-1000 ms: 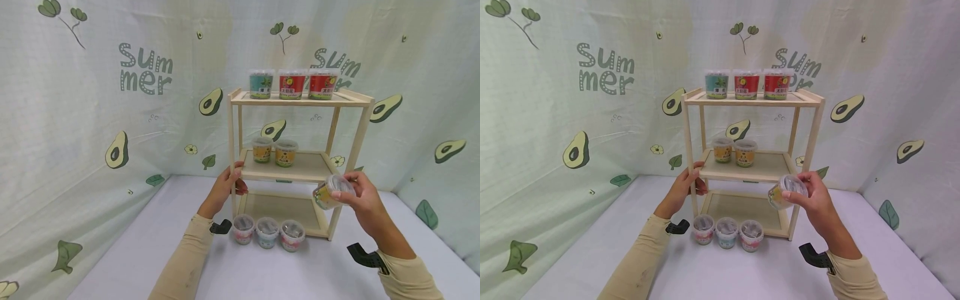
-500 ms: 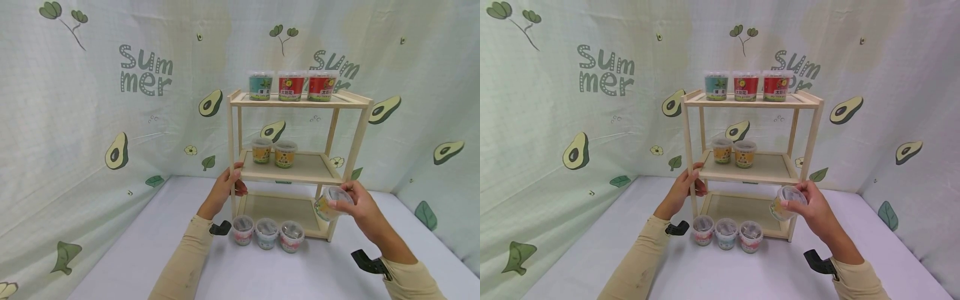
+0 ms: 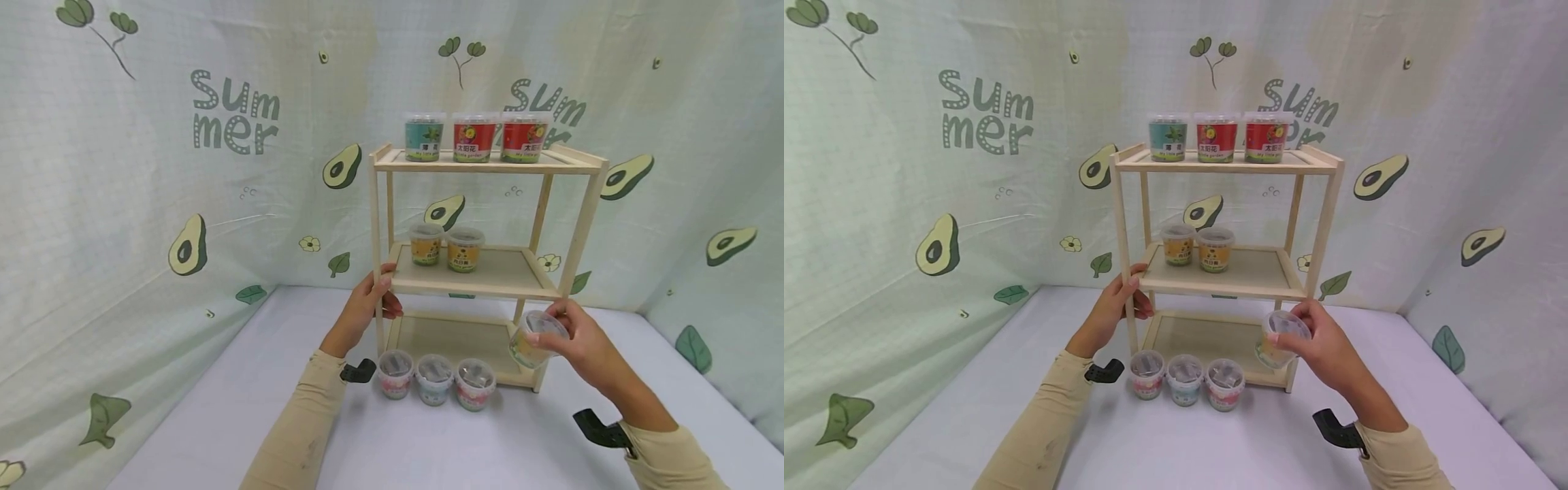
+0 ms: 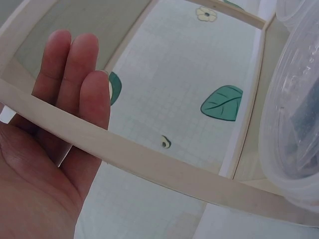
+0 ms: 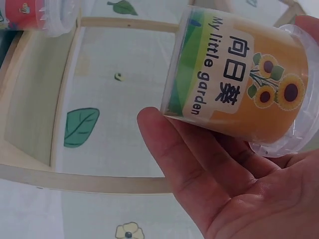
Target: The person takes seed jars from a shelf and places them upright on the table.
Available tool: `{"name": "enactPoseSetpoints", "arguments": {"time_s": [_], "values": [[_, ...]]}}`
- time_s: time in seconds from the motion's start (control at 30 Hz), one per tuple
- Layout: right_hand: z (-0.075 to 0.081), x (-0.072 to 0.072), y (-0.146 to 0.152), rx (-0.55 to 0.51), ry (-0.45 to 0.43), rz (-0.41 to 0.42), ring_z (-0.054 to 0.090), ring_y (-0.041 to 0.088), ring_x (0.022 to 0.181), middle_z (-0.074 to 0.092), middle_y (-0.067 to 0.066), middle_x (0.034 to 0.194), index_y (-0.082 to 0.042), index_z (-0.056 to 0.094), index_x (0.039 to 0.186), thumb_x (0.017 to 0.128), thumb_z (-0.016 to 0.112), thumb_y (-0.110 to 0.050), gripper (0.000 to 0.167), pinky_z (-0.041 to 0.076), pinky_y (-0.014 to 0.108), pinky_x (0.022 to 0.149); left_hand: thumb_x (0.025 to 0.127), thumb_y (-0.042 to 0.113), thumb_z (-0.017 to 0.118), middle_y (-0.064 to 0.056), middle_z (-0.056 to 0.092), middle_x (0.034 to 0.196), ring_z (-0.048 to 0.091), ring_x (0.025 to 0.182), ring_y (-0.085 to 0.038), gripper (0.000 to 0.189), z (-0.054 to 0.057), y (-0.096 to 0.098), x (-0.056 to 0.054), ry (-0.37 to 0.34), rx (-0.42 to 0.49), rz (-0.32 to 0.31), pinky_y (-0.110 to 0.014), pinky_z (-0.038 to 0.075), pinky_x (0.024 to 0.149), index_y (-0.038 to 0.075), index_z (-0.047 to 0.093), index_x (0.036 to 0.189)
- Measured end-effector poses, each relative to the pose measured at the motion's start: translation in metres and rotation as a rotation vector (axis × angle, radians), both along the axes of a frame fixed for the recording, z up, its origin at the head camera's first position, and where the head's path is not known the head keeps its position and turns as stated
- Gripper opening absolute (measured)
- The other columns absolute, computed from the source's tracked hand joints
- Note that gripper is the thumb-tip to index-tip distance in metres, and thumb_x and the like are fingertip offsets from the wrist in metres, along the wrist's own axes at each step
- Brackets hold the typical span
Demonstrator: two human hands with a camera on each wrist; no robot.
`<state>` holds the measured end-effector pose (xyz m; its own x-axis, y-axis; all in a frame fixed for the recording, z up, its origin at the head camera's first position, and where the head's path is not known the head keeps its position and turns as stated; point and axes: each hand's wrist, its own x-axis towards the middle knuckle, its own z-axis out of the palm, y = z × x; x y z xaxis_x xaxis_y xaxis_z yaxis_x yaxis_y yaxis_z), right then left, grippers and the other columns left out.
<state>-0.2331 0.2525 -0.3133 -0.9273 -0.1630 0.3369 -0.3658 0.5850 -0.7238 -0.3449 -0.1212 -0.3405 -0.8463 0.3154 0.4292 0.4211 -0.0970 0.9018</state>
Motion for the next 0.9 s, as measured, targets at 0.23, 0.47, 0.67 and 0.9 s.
{"name": "enactPoseSetpoints", "arguments": {"time_s": [0.23, 0.47, 0.67, 0.9], "values": [[-0.007, 0.001, 0.0, 0.079, -0.006, -0.027, 0.056, 0.023, 0.09, 0.061, 0.014, 0.107, 0.001, 0.047, 0.123, 0.094, 0.069, -0.03, 0.049, 0.05, 0.032, 0.068, 0.107, 0.039, 0.047, -0.02, 0.064, 0.085, 0.068, 0.077, -0.026, 0.048, -0.002, 0.001, -0.001, 0.012, -0.015, -0.003, -0.042, 0.058, 0.076, 0.022, 0.043, 0.151], [-0.011, 0.004, 0.0, 0.224, -0.069, -0.082, 0.059, 0.037, 0.102, 0.057, 0.026, 0.124, 0.002, 0.045, 0.142, 0.097, 0.063, -0.045, 0.067, 0.055, 0.048, 0.073, 0.108, 0.037, 0.046, -0.022, 0.063, 0.086, 0.068, 0.077, -0.026, 0.047, -0.001, 0.001, 0.0, 0.011, -0.017, -0.002, -0.042, 0.058, 0.076, 0.02, 0.042, 0.152], [-0.013, 0.002, 0.001, 0.282, -0.085, -0.087, 0.059, 0.036, 0.103, 0.058, 0.026, 0.124, 0.003, 0.05, 0.134, 0.095, 0.064, -0.048, 0.066, 0.053, 0.047, 0.074, 0.108, 0.039, 0.046, -0.02, 0.063, 0.085, 0.068, 0.077, -0.026, 0.047, -0.001, 0.0, 0.0, 0.019, -0.018, -0.001, -0.042, 0.058, 0.076, 0.021, 0.043, 0.151], [-0.013, 0.001, 0.0, 0.313, -0.125, -0.058, 0.06, 0.03, 0.097, 0.061, 0.021, 0.117, 0.004, 0.05, 0.128, 0.093, 0.067, -0.046, 0.063, 0.05, 0.04, 0.069, 0.106, 0.042, 0.048, -0.015, 0.063, 0.084, 0.069, 0.077, -0.026, 0.048, -0.001, 0.0, 0.001, 0.019, -0.02, 0.007, -0.041, 0.058, 0.076, 0.023, 0.044, 0.15]]}}
